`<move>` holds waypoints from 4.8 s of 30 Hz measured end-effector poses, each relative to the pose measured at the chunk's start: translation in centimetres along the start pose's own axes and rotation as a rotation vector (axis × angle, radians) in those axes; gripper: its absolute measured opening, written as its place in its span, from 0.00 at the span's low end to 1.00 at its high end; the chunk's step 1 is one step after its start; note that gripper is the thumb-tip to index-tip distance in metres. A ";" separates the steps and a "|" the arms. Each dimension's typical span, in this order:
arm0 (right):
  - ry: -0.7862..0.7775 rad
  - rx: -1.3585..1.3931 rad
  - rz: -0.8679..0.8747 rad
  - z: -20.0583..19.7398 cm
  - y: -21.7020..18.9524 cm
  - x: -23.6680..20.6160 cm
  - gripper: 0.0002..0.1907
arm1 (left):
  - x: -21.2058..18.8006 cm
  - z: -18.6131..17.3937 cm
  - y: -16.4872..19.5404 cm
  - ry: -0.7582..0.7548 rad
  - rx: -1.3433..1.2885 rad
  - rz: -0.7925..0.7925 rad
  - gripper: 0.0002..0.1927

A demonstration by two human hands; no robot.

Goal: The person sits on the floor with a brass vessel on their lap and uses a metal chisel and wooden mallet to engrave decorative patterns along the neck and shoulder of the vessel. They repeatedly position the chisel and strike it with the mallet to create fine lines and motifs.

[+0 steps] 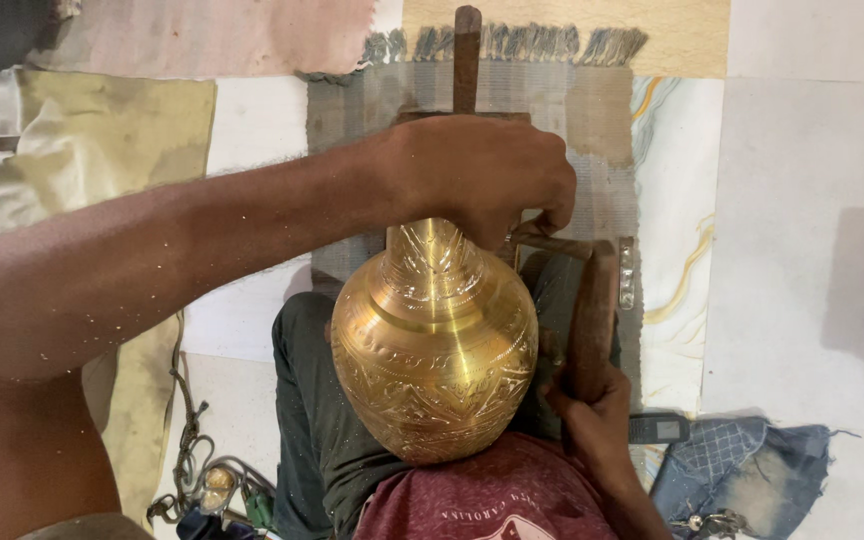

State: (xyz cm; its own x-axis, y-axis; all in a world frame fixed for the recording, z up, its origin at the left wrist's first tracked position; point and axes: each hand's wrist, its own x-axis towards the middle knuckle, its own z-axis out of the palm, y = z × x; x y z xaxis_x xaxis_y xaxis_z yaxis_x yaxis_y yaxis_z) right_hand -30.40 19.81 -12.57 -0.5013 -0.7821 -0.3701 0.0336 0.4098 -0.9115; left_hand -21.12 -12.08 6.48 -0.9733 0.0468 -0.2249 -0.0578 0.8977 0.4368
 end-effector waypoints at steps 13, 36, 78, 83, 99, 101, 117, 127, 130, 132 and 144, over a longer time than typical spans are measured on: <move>0.040 -0.028 0.095 -0.2 -0.6 0.5 0.07 | -0.3 0.1 -0.3 0.030 0.037 0.014 0.14; 0.042 -0.055 0.118 0.0 -1.0 0.0 0.09 | -1.0 -1.0 0.7 0.038 0.023 -0.030 0.15; 0.056 -0.184 -0.250 -1.5 -4.1 -0.1 0.22 | -10.0 12.4 4.4 1.209 -0.383 -0.313 0.27; 0.047 -0.372 -0.394 -1.4 -7.8 0.1 0.21 | -10.3 13.3 3.9 1.144 -0.208 -0.213 0.32; -0.320 -0.878 -0.469 -3.7 -26.5 3.8 0.19 | -10.3 12.8 5.4 1.164 -0.143 -0.288 0.28; -0.362 -1.256 -0.447 -3.4 -26.7 4.4 0.19 | -10.2 12.9 5.6 1.152 -0.185 -0.337 0.25; -0.353 -1.254 -0.667 -2.2 -26.7 5.2 0.25 | -9.9 14.0 4.6 1.145 -0.102 -0.306 0.20; -0.352 -0.924 -0.780 -2.0 -27.2 5.8 0.17 | -9.9 13.2 4.9 1.272 -0.077 -0.197 0.19; -0.367 -0.913 -0.706 -2.0 -27.2 5.5 0.18 | -10.1 13.5 4.8 1.180 -0.152 -0.338 0.17; -0.311 -1.210 -0.778 -1.8 -27.3 5.2 0.24 | -10.0 13.8 4.7 1.168 -0.153 -0.368 0.16; -0.336 -1.328 -0.699 -1.7 -27.6 5.6 0.14 | -9.6 13.4 4.6 1.234 -0.157 -0.311 0.23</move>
State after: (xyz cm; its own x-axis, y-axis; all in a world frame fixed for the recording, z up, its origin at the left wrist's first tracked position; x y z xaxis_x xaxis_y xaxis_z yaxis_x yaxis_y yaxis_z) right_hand -35.60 4.90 10.83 0.1298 -0.9818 -0.1385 -0.9798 -0.1055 -0.1699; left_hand -9.10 -2.54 -1.04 -0.4691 -0.6658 0.5802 -0.2623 0.7323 0.6284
